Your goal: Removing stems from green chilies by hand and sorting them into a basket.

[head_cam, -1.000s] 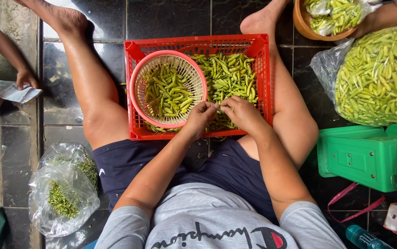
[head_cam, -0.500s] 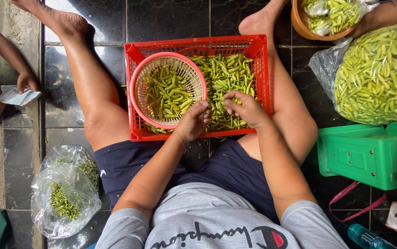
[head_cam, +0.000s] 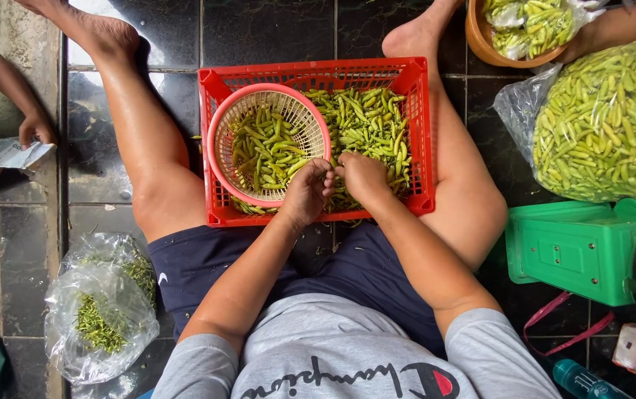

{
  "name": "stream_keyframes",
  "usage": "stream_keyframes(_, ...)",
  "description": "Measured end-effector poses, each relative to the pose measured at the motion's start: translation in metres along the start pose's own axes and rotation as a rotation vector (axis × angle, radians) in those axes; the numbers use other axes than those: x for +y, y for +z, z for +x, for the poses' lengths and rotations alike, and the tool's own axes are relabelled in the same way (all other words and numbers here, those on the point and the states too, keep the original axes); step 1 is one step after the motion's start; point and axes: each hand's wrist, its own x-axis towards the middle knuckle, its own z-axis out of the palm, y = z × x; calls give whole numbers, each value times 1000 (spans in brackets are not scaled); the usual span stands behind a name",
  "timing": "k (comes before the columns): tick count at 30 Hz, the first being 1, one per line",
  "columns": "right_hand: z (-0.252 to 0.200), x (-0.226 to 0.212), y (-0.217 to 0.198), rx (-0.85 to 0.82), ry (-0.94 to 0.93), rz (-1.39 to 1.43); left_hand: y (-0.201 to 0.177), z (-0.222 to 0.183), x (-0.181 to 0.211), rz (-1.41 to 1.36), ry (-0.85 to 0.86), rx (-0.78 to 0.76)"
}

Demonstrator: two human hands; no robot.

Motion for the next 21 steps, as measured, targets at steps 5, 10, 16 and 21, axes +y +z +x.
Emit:
stream_keyframes(5,-18,-6,-32,31,107,88,3,0,0,69,26,28)
stream_keyframes(10,-13,-11,-24,57,106,45,5,2,-4,130,29,53)
stream_keyframes(16,6,8,4,75,9,-137,5,2,-3,126,38,79)
stream_keyframes(21,-37,-4,-66,44,267,303,3,4,-8,190,26,86)
